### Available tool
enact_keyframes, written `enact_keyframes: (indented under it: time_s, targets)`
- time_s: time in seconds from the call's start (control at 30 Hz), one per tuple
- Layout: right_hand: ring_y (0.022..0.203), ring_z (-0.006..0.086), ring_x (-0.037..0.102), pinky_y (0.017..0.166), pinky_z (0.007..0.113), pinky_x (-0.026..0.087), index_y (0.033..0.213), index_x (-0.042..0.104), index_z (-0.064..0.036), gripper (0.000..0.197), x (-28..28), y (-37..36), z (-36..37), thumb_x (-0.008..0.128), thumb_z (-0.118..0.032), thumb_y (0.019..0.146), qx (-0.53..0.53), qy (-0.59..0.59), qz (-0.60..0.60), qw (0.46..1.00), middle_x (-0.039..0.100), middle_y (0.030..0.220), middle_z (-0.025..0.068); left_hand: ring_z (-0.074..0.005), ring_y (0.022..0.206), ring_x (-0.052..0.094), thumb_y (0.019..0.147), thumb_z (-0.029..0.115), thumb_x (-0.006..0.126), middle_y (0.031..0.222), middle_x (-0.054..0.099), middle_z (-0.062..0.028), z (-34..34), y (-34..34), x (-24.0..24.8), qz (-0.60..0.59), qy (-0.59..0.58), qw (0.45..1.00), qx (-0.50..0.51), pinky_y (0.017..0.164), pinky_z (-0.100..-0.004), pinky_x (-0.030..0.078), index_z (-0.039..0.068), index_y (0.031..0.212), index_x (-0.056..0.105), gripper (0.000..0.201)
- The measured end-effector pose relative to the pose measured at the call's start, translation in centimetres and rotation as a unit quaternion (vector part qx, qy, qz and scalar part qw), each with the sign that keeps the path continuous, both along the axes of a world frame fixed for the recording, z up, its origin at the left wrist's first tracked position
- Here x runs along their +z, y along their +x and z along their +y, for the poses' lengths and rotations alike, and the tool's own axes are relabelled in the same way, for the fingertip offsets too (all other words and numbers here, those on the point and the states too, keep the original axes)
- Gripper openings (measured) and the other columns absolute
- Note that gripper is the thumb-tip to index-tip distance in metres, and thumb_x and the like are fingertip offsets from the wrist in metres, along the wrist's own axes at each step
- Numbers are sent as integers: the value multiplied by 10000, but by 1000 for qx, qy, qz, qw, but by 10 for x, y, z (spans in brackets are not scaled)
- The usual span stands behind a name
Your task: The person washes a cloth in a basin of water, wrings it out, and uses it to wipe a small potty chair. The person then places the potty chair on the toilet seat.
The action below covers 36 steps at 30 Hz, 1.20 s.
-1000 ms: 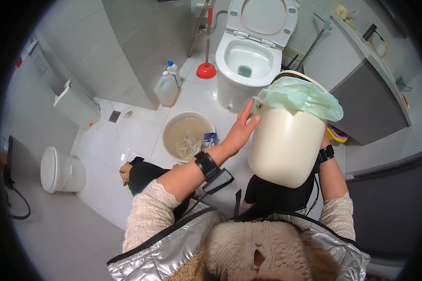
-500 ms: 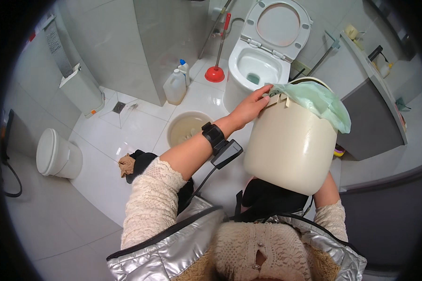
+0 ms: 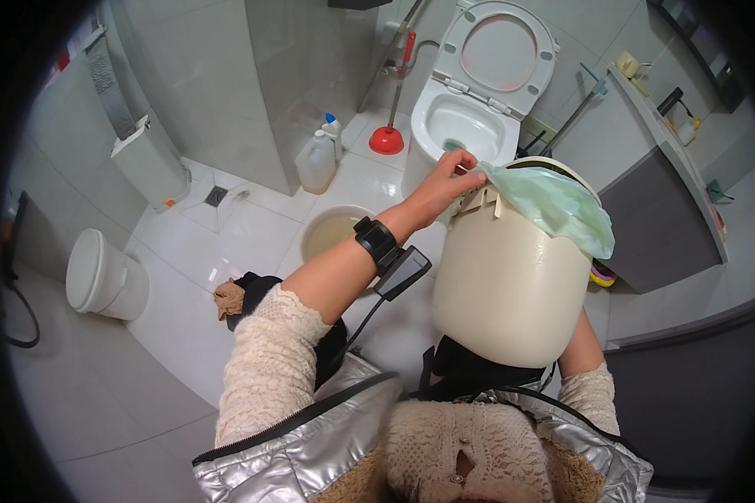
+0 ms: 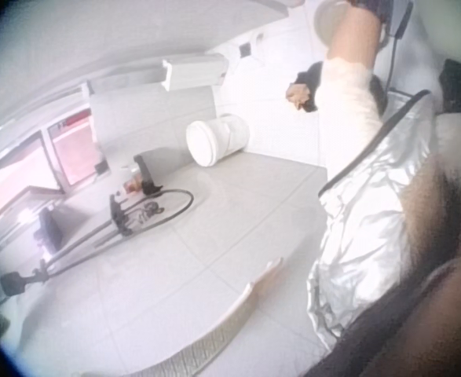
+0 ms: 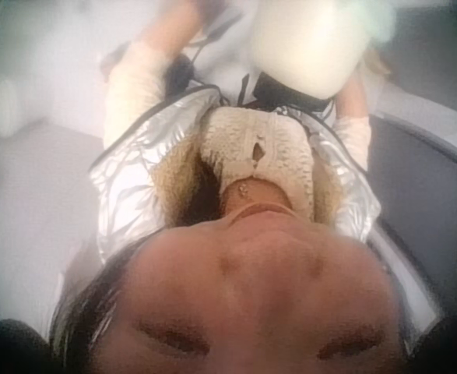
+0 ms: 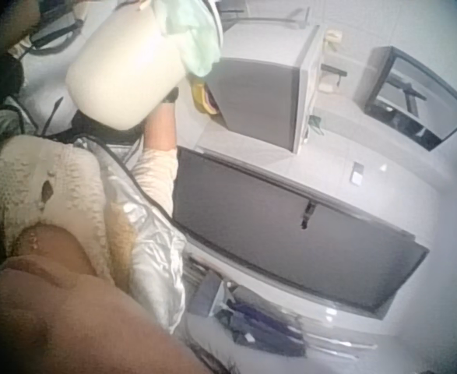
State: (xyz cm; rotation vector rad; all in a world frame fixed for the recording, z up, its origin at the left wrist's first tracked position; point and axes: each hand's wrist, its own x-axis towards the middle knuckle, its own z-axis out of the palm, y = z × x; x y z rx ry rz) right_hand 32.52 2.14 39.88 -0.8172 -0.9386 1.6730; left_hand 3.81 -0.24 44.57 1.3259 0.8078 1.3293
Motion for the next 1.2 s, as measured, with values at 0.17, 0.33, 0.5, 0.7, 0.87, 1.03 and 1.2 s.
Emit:
enact_keyframes:
  time_s: [0.17,0.33,0.5,0.7,0.87,1.03,1.2]
  targets:
    - [995,238,582,902,357,457,1120,554,-35,517,1,-1,4,450,-484,886,12,16,8,1000,577,1132,135,-188,983,435,840,344,601,1087,417,-109,-11,-11,-5,-23,-40,996,82,892,-302,378,15,1008,495,384]
    - [994,240,582,911,362,451,1105,563,-33,499,10,-9,2,447,-468,890,39,65,17,997,577,1129,138,-154,885,489,898,460,495,985,517,-91,-44,-30,0,12,-241,970,37,715,-307,423,54,973,488,413]
    - [989,248,579,1023,390,330,951,621,-33,420,34,-37,-6,403,-389,907,87,327,-106,935,601,1091,133,-129,806,542,886,581,428,988,565,-53,-73,-36,11,-66,-293,949,-100,581,-274,465,80,1081,503,542]
    - [994,226,597,1063,415,223,867,646,-71,317,67,-55,-24,410,-277,911,57,513,-288,807,664,963,77,-193,1066,559,885,476,513,1220,526,-108,-82,-48,22,-83,-322,929,-165,807,-354,522,36,1304,406,617]
    - [1033,229,584,1049,443,223,874,659,-92,246,85,-60,-30,451,-223,883,64,600,-351,716,669,969,42,-221,1087,557,859,350,603,1247,515,-139,-85,-51,15,-98,-369,903,-196,866,-386,501,-14,1297,399,605]
    - [1088,240,543,1026,448,255,922,668,-99,235,97,-61,-37,493,-245,868,83,620,-389,676,662,993,50,-244,1075,563,868,188,595,1202,539,-164,-82,-45,2,-264,-383,860,-211,915,-404,479,-22,1271,409,491]
    - [1153,277,474,1010,417,297,1000,649,-83,277,92,-68,-42,495,-283,885,60,611,-355,705,627,1093,70,-264,1118,527,853,110,607,1250,483,-182,-87,-48,1,-246,-343,894,-153,947,-407,462,-28,1312,306,566]
